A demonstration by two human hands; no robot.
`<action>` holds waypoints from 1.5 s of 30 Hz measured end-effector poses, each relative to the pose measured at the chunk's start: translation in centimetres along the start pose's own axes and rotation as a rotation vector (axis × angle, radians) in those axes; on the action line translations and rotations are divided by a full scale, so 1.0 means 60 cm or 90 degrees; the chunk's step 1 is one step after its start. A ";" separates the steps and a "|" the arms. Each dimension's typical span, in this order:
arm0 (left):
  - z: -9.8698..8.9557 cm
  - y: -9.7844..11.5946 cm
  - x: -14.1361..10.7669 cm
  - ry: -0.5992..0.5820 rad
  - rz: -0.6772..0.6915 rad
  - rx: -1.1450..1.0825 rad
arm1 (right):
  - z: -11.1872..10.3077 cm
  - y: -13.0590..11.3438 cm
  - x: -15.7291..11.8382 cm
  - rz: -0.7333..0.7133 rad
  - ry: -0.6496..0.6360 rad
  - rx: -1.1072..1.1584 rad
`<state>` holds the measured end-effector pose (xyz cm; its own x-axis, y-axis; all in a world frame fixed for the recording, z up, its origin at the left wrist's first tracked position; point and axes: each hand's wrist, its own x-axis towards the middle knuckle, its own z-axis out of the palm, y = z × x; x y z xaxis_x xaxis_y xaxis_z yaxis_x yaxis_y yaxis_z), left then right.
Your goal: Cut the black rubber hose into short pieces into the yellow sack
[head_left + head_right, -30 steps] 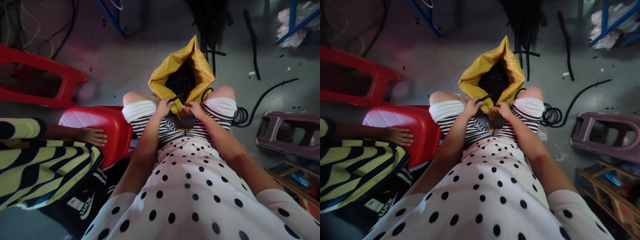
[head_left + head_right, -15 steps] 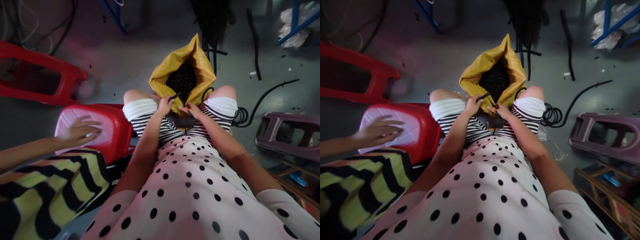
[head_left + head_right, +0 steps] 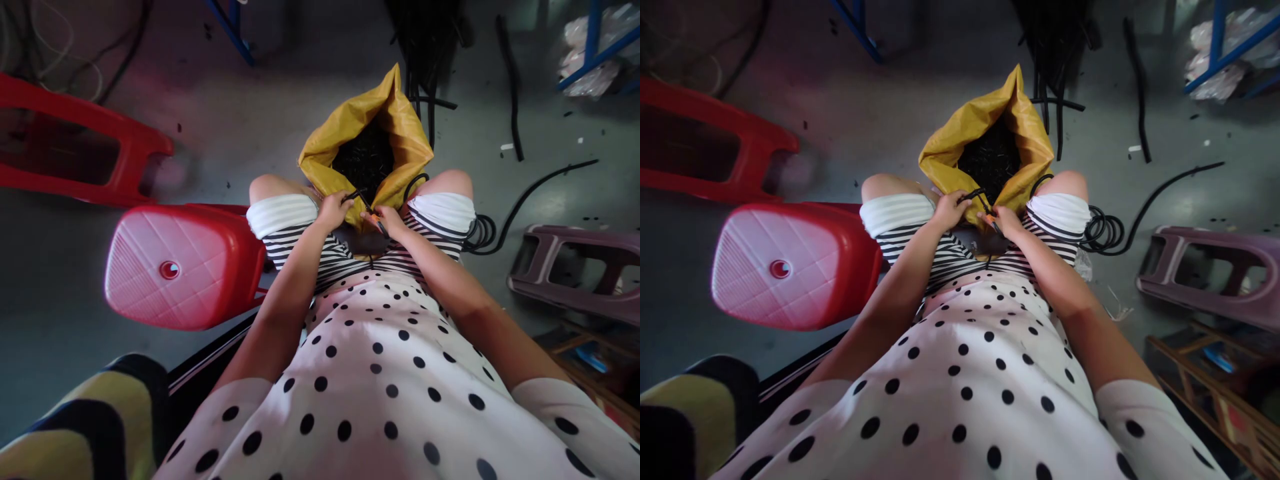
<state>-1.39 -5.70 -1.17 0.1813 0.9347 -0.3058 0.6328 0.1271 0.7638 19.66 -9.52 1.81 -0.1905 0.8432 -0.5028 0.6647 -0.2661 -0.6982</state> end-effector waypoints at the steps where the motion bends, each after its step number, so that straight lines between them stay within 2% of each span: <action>1: 0.000 -0.001 0.000 0.004 0.001 -0.016 | -0.001 -0.001 -0.001 -0.003 0.003 -0.003; 6: 0.000 -0.003 -0.002 0.008 0.023 -0.066 | -0.005 -0.002 -0.004 -0.011 0.015 -0.008; 15: 0.004 -0.006 -0.007 -0.049 0.055 -0.016 | -0.003 -0.002 -0.003 0.020 0.001 -0.010; 22: 0.008 -0.006 -0.007 -0.020 0.044 -0.016 | -0.008 -0.008 -0.004 -0.014 0.015 -0.049; 27: 0.008 -0.002 -0.004 0.005 0.037 -0.057 | -0.008 -0.006 -0.001 0.004 0.102 0.028; 29: 0.010 0.002 -0.008 -0.038 0.057 -0.083 | -0.009 -0.005 0.004 0.019 0.117 0.077; 33: 0.022 0.012 -0.027 -0.192 0.105 -0.104 | -0.009 -0.001 0.011 0.016 0.078 0.182; 36: 0.033 0.015 -0.038 -0.211 0.094 -0.101 | -0.009 -0.001 0.015 0.039 0.126 0.245; 39: 0.036 0.009 -0.032 -0.172 0.050 -0.080 | -0.012 -0.001 0.017 0.062 0.185 0.363; 41: 0.033 0.001 -0.020 -0.090 0.016 -0.103 | -0.013 0.001 0.016 0.083 0.193 0.397; 43: 0.028 -0.008 -0.008 -0.002 -0.016 -0.172 | -0.014 0.006 0.014 0.102 0.182 0.329; 45: 0.024 -0.015 0.002 0.035 -0.034 -0.237 | -0.013 0.011 0.010 0.091 0.143 0.214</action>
<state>-0.86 -6.18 -2.74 0.1086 0.9387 -0.3271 0.3208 0.2784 0.9053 20.57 -8.84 1.42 0.0735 0.8575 -0.5092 0.3936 -0.4941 -0.7752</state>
